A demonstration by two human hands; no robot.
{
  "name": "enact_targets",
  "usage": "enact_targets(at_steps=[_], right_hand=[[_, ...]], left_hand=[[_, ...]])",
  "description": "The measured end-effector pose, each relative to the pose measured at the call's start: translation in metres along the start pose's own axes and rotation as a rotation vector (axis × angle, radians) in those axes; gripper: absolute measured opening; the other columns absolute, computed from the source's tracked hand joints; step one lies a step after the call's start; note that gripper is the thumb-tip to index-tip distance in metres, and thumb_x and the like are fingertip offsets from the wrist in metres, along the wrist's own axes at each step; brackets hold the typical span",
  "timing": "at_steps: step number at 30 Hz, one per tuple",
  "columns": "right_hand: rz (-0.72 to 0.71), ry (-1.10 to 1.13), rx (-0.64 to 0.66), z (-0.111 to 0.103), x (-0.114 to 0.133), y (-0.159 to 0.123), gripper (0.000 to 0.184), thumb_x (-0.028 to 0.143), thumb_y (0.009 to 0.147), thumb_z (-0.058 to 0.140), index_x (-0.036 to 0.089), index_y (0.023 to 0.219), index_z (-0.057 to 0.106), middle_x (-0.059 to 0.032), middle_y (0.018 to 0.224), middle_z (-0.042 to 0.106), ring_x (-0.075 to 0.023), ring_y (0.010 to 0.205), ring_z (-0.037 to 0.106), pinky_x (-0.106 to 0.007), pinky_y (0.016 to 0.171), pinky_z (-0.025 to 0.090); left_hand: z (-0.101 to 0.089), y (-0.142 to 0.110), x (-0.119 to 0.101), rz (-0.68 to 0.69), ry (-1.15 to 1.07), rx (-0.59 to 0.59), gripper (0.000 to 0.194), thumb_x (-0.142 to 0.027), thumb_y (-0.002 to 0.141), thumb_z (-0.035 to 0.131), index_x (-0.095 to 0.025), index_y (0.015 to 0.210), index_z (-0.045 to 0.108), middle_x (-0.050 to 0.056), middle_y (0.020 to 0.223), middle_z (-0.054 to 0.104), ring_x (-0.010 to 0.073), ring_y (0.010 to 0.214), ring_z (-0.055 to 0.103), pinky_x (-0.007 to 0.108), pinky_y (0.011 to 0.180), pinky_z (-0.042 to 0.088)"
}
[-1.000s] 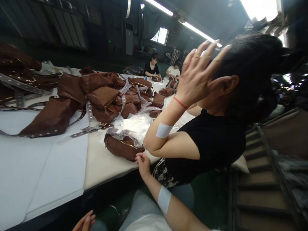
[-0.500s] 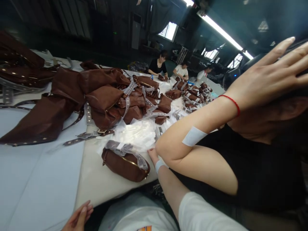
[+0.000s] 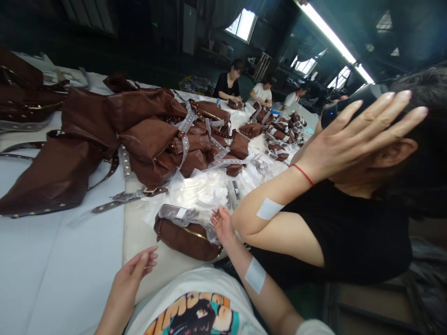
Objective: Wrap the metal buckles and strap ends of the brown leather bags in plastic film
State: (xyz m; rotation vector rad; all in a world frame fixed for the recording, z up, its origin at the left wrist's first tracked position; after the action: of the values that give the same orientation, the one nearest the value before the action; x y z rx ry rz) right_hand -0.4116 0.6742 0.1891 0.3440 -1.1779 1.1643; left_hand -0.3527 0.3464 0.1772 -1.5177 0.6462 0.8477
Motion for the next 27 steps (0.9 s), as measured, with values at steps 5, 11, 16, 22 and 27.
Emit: enact_targets(at_steps=[5,11,16,22,27], right_hand=[[0.046,0.078,0.109,0.054,-0.019,-0.044,0.043,0.053,0.069,0.087,0.018,0.078,0.063,0.0015,0.071,0.065,-0.0100,0.062,0.060,-0.022,0.064,0.055],[0.051,-0.111,0.144,0.070,-0.030,-0.053,0.041,0.051,0.070,0.084,0.014,0.076,0.070,-0.0052,0.067,0.069,-0.0125,0.057,0.060,-0.023,0.058,0.052],[0.054,-0.356,-0.061,0.041,-0.015,0.028,0.036,0.048,0.096,0.054,0.014,0.094,0.066,-0.0096,0.079,0.072,-0.0137,0.059,0.063,-0.022,0.052,0.048],[-0.087,-0.764,0.027,0.073,0.001,0.054,0.046,0.023,0.085,0.068,0.010,0.128,0.061,-0.0225,0.131,0.065,-0.0297,0.110,0.069,-0.039,0.087,0.058],[-0.308,-0.990,0.468,0.140,-0.032,-0.007,0.028,0.013,0.085,0.064,0.022,0.109,0.074,-0.0081,0.127,0.070,-0.0236,0.124,0.062,-0.036,0.113,0.044]], left_hand=[[0.091,-0.003,-0.048,-0.025,-0.164,0.379,0.084,-0.074,0.054,0.086,-0.017,0.115,0.076,0.015,0.121,0.073,0.0225,0.097,0.069,0.028,0.077,0.057],[0.090,0.032,-0.059,0.063,-0.412,0.056,0.056,-0.054,0.044,0.095,-0.011,0.071,0.070,0.004,0.067,0.067,0.0113,0.062,0.058,0.021,0.058,0.048],[-0.012,0.049,-0.025,0.030,-0.542,-0.315,0.036,-0.036,0.056,0.084,-0.013,0.079,0.067,-0.001,0.070,0.066,0.0078,0.065,0.059,0.016,0.059,0.048],[-0.078,0.042,0.027,-0.083,-0.490,-0.421,0.047,-0.038,0.042,0.086,-0.013,0.076,0.065,-0.003,0.065,0.063,0.0059,0.059,0.055,0.013,0.056,0.047],[-0.069,0.046,0.042,-0.027,-0.264,-0.317,0.053,-0.055,0.046,0.085,-0.013,0.076,0.072,0.004,0.069,0.067,0.0115,0.062,0.056,0.021,0.058,0.049]])
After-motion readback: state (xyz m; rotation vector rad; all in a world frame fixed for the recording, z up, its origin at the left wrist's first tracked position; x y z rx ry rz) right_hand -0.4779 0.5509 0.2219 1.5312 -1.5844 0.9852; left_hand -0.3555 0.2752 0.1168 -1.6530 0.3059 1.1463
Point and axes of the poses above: each hand's wrist, its own y-axis towards the middle knuckle, its own z-axis out of the palm, x = y × z, the point moved 8 cm from there along y, towards the middle knuckle
